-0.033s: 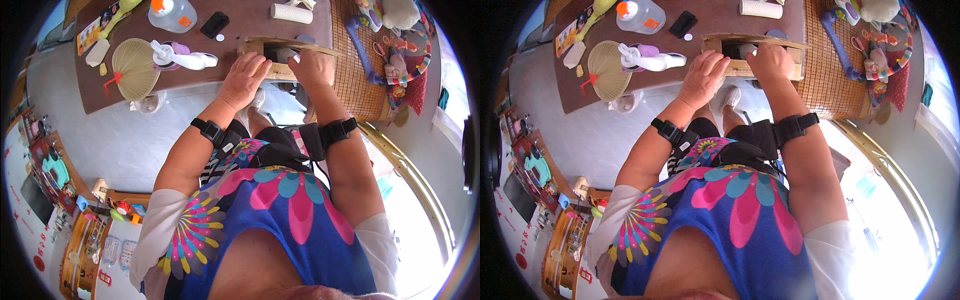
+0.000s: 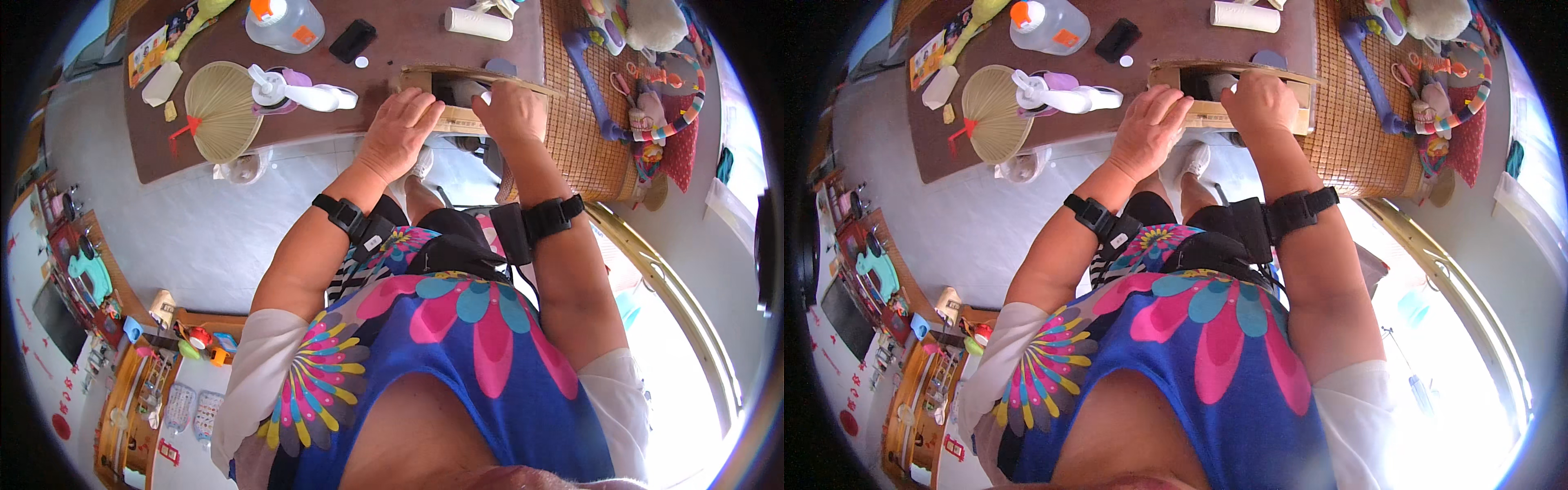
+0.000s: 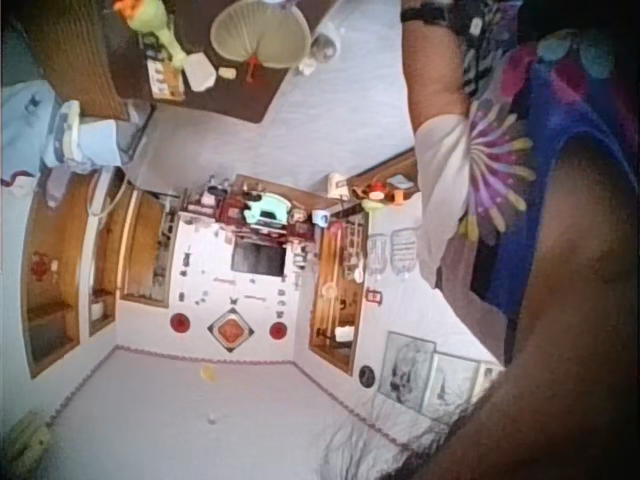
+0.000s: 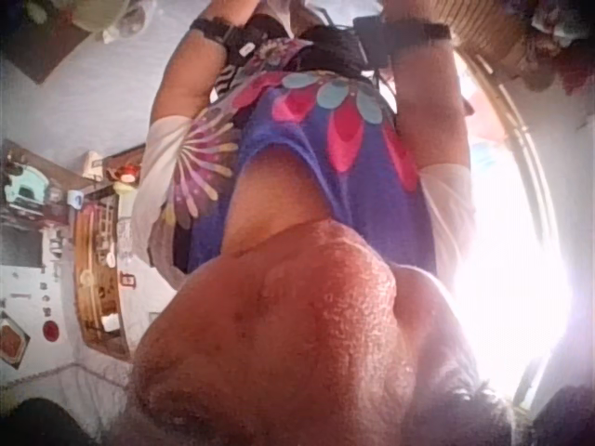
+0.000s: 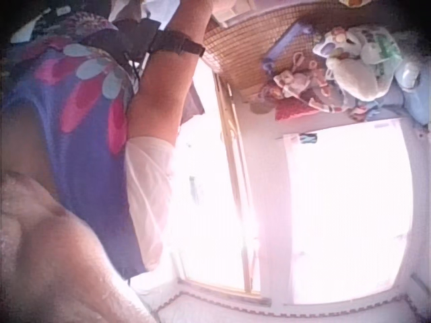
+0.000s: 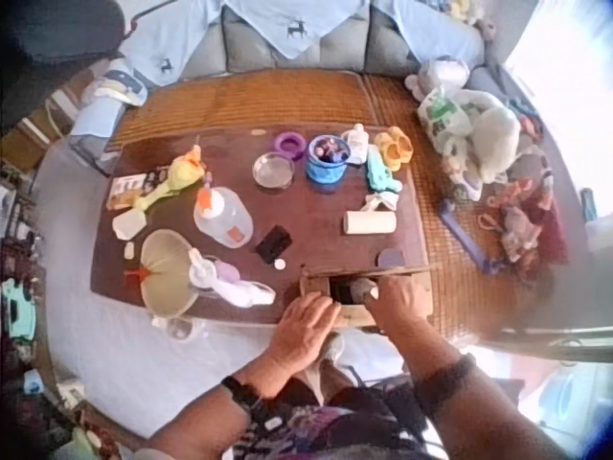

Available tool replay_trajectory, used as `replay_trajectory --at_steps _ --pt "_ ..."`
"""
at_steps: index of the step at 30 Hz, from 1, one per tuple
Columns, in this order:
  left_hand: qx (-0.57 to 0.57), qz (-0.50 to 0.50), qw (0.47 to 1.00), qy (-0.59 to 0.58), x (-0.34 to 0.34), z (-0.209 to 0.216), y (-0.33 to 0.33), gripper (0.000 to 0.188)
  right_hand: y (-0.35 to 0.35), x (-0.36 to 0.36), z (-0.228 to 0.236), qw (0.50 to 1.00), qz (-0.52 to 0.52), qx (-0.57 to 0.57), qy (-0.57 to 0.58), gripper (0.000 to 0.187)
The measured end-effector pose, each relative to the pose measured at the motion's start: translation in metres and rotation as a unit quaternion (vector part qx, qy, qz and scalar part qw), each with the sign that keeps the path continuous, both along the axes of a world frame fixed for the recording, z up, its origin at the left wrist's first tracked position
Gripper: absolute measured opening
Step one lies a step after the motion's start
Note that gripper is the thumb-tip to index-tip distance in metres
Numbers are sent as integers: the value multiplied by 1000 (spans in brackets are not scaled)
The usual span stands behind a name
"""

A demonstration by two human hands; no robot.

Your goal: The person opens a cardboard box and removes two white spray bottles. They unscrew the caps, insert the spray nozzles, and reassemble the bottles. The person tests the spray mechanism on both bottles and places them on the table.

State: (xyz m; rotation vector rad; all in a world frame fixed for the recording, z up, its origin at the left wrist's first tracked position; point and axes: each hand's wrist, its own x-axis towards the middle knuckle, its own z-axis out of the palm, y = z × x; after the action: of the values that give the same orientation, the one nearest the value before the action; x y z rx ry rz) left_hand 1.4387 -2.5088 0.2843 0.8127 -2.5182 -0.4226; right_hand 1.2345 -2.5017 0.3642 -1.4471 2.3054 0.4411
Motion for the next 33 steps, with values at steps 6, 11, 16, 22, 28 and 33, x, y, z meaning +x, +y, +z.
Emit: replay_trajectory --at_steps 6,11,16,22,28,33 --pt "41 -22 999 13 -10 9 -6 50 6 0 2 996 65 -66 -2 34" --pt "160 -67 978 114 -49 22 -38 57 3 1 14 966 164 -200 -31 25" --pt "112 -32 993 29 -69 27 -52 45 -3 -15 38 921 282 -258 -75 23" --pt "118 -72 968 211 -56 81 -73 44 9 -38 70 887 177 -363 -225 63" --pt "129 -197 916 325 -23 191 -79 47 31 -22 94 824 118 -366 -417 81" --pt "298 -193 824 442 -7 246 -44 49 54 -23 115 757 174 -209 -595 64"
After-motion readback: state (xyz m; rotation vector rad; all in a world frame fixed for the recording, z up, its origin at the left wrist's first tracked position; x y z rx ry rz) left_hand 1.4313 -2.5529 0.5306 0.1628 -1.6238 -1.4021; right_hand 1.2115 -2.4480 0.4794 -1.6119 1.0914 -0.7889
